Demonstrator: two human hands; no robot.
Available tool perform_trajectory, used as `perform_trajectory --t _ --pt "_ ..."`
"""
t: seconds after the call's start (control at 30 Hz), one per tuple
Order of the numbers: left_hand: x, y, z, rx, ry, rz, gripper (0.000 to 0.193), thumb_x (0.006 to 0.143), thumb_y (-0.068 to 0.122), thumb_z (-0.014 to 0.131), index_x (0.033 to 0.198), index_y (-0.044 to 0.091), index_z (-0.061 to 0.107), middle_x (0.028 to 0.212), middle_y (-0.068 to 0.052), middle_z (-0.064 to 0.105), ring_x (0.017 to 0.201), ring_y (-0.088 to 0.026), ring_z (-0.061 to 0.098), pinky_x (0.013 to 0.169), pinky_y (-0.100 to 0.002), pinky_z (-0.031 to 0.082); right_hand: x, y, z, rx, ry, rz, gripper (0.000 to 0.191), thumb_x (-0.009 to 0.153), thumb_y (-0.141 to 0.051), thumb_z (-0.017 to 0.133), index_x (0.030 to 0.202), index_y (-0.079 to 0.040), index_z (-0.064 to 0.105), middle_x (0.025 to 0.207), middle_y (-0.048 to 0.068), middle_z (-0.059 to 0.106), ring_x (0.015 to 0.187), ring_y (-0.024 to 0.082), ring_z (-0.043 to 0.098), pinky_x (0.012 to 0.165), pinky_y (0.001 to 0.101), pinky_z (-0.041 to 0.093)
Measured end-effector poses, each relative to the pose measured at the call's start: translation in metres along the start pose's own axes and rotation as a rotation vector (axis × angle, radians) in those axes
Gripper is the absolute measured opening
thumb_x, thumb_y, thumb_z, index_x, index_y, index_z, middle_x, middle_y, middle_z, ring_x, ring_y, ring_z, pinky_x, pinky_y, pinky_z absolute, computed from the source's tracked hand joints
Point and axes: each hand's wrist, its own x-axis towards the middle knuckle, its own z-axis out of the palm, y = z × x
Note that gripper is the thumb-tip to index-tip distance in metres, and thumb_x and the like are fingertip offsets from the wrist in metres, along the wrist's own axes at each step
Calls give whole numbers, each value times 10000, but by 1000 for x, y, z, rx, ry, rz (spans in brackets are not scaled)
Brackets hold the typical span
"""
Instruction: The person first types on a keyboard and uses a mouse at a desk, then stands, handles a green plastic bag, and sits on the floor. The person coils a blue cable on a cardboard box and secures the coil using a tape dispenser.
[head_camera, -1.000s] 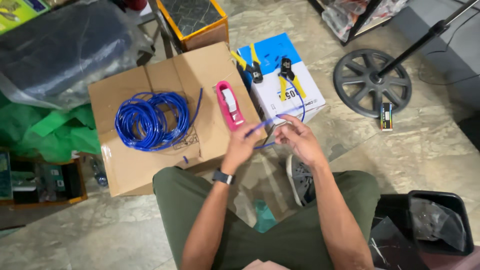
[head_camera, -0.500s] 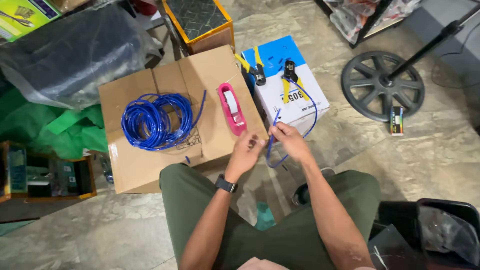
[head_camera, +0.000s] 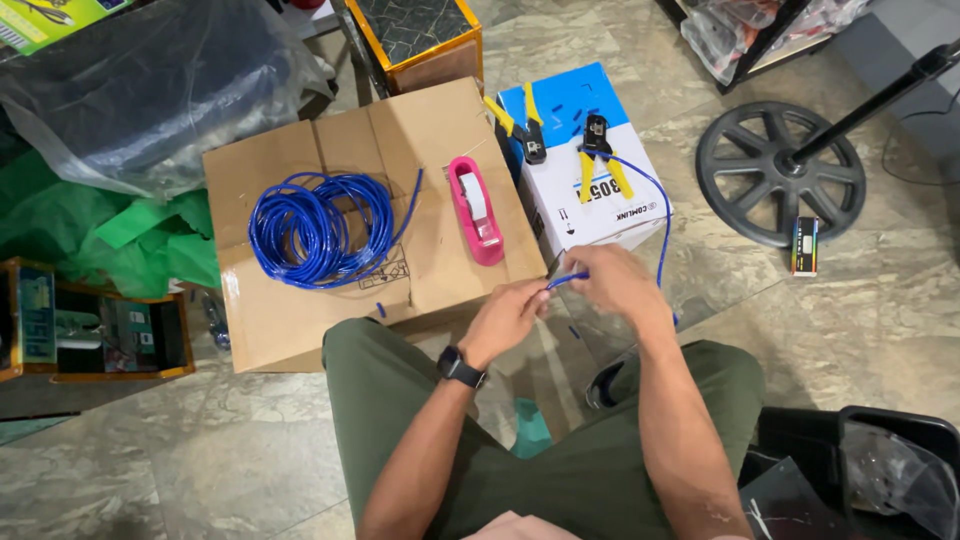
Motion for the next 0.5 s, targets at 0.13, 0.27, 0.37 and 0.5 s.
perform_trajectory --t 0.13,0.27,0.37,0.5 --pt "16 -33 2 -602 13 -174 197 1077 154 552 1074 56 723 890 -50 738 855 -173 656 841 -322 508 0 27 5 -115 694 -221 241 765 -43 752 1004 -74 751 1049 123 746 1037 329 697 919 458 512" --pt "14 -58 -27 -1530 97 -71 161 962 59 595 1110 83 652 1011 22 709 916 -179 692 894 -376 515 7 78 6 64 950 -86 192 831 -63 787 1011 -19 735 1218 157 706 1155 375 665 990 463 505" --pt "10 -63 -38 -1773 66 68 140 1073 118 584 1210 118 614 1032 12 690 976 -167 689 994 -426 515 10 109 13 191 884 -94 205 894 -83 782 1064 8 711 1313 191 666 1201 388 645 1033 445 507" --pt "11 -50 -42 -1801 99 17 166 1086 149 572 1252 143 584 1188 -38 714 1091 -219 707 1046 -472 509 20 119 26 175 810 -138 123 967 -68 715 1077 -32 754 1359 241 659 1206 397 648 994 431 514"
